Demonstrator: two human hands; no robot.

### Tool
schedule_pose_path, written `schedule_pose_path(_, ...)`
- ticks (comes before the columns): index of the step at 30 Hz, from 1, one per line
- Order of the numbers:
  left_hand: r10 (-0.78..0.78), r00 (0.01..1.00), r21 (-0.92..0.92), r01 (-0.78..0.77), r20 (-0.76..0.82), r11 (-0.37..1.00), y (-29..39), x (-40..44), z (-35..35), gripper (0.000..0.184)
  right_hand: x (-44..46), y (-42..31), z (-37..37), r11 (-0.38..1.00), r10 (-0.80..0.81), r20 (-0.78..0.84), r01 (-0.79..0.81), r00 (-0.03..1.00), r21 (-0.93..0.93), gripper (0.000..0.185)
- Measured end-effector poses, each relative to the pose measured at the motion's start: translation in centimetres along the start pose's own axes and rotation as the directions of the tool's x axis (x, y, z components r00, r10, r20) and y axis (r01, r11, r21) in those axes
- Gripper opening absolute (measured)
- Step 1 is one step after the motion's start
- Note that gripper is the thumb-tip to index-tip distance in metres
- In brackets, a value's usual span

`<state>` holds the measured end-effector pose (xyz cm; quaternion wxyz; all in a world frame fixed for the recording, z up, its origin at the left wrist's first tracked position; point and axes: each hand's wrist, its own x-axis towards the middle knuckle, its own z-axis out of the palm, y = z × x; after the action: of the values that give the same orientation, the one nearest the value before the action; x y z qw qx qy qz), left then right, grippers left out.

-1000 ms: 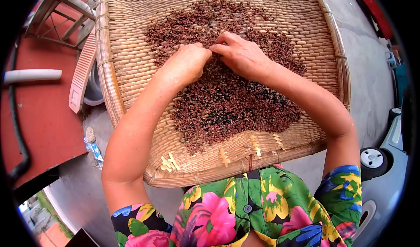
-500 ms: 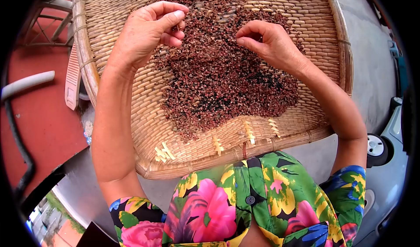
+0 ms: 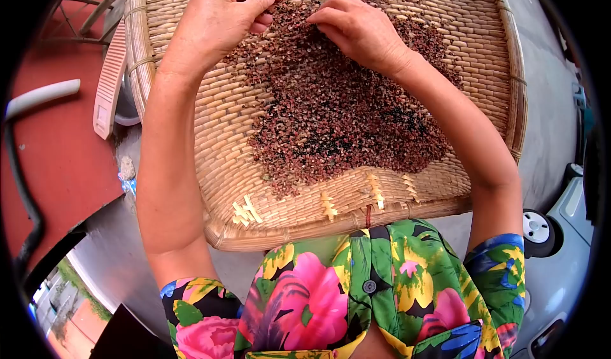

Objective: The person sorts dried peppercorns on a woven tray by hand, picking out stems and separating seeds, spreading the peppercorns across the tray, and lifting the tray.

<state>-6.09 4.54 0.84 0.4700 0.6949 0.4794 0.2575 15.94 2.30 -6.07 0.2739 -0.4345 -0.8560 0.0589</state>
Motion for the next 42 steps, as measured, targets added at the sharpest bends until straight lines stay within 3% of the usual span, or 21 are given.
schedule_pose_path(3, -0.109, 0.994, -0.117, 0.110, 0.007, 0.987, 3.0, -0.9, 0.9, 0.025, 0.5, -1.3, -0.5, 0.991, 0.110, 0.008, -0.110, 0.994, 0.072, 0.016)
schedule_pose_path(5, -0.038, 0.999, -0.211, 0.042, 0.021, 0.977, 1.3, -0.7, 0.7, 0.020, 0.3, -2.4, -0.1, 0.937, 0.221, 0.100, -0.240, 0.970, 0.255, 0.018)
schedule_pose_path(6, -0.068, 0.995, -0.364, 0.088, 0.068, 0.927, 1.7, -0.9, 0.9, 0.021, 0.2, -2.8, 0.0, 0.910, 0.206, 0.048, -0.209, 0.977, 0.359, 0.022)
schedule_pose_path(7, -0.085, 0.989, -0.503, 0.133, 0.119, 0.854, 2.1, -0.8, 0.9, 0.022, 0.4, -3.9, -1.1, 0.817, 0.318, 0.083, -0.317, 0.945, 0.481, 0.021)
schedule_pose_path(9, -0.086, 0.978, -0.602, 0.185, 0.190, 0.777, 2.0, -0.7, 0.9, 0.023, 0.8, -4.1, -2.2, 0.449, 0.487, 0.217, -0.456, 0.846, 0.768, 0.021)
schedule_pose_path(10, -0.079, 0.978, -0.630, 0.185, 0.192, 0.754, 2.1, -0.8, 1.1, 0.025, 1.0, -4.2, -3.1, 0.350, 0.515, 0.223, -0.440, 0.828, 0.827, 0.022)
schedule_pose_path(11, -0.076, 0.977, -0.657, 0.191, 0.200, 0.729, 2.2, -0.8, 1.3, 0.027, 1.2, -4.2, -4.0, 0.345, 0.511, 0.202, -0.415, 0.836, 0.842, 0.023)
schedule_pose_path(14, -0.067, 0.968, -0.678, 0.219, 0.243, 0.702, 2.9, -1.0, 1.5, 0.032, 1.4, -4.4, -5.5, 0.448, 0.485, 0.155, -0.397, 0.861, 0.801, 0.021)
schedule_pose_path(16, -0.049, 0.965, -0.688, 0.218, 0.257, 0.693, 3.1, -1.1, 1.8, 0.035, 1.5, -4.7, -5.1, 0.541, 0.400, -0.091, -0.155, 0.912, 0.827, 0.018)
schedule_pose_path(21, -0.054, 0.965, -0.689, 0.223, 0.258, 0.690, 3.2, -1.1, 2.0, 0.038, 1.3, -4.5, -6.1, 0.743, 0.294, -0.158, -0.122, 0.943, 0.658, 0.016)
schedule_pose_path(23, -0.063, 0.967, -0.695, 0.222, 0.246, 0.684, 3.5, -1.3, 2.1, 0.038, 1.4, -5.0, -7.0, 0.902, 0.197, -0.163, -0.114, 0.967, 0.416, 0.015)
schedule_pose_path(25, -0.092, 0.972, -0.688, 0.219, 0.216, 0.692, 3.7, -1.4, 2.2, 0.037, 1.3, -4.6, -6.4, 0.940, 0.107, -0.209, -0.030, 0.972, 0.339, 0.012)
schedule_pose_path(27, -0.095, 0.973, -0.702, 0.216, 0.208, 0.679, 3.6, -1.4, 2.1, 0.036, 1.3, -4.8, -6.5, 0.999, -0.017, -0.224, 0.024, 0.974, 0.027, 0.009)
schedule_pose_path(32, -0.065, 0.964, -0.706, 0.233, 0.256, 0.669, 2.5, -1.0, 2.1, 0.032, 1.2, -4.6, -6.3, 0.989, 0.063, -0.169, -0.039, 0.984, 0.139, 0.010)
schedule_pose_path(34, -0.053, 0.968, -0.686, 0.211, 0.244, 0.696, 2.6, -1.0, 2.4, 0.031, 1.2, -4.7, -6.3, 0.871, 0.293, -0.035, -0.251, 0.956, 0.421, 0.014)
schedule_pose_path(35, -0.044, 0.971, -0.667, 0.194, 0.235, 0.719, 2.8, -1.0, 2.6, 0.030, 1.2, -4.8, -6.3, 0.873, 0.291, -0.039, -0.248, 0.956, 0.420, 0.014)
schedule_pose_path(38, -0.058, 0.975, -0.649, 0.187, 0.215, 0.737, 3.5, -1.4, 2.9, 0.025, 1.2, -5.4, -6.7, 0.612, 0.370, 0.170, -0.377, 0.913, 0.695, 0.013)
schedule_pose_path(39, -0.060, 0.978, -0.629, 0.174, 0.198, 0.758, 3.7, -1.4, 2.8, 0.023, 1.3, -5.2, -7.1, 0.615, 0.368, 0.163, -0.371, 0.915, 0.695, 0.013)
schedule_pose_path(41, -0.046, 0.978, -0.648, 0.170, 0.204, 0.742, 4.0, -1.5, 2.3, 0.019, 1.5, -4.5, -7.9, 0.148, 0.382, 0.448, -0.532, 0.809, 0.834, 0.016)
schedule_pose_path(42, -0.028, 0.976, -0.673, 0.169, 0.215, 0.720, 3.8, -1.4, 2.1, 0.020, 1.5, -4.5, -7.9, 0.087, 0.391, 0.456, -0.525, 0.799, 0.847, 0.014)
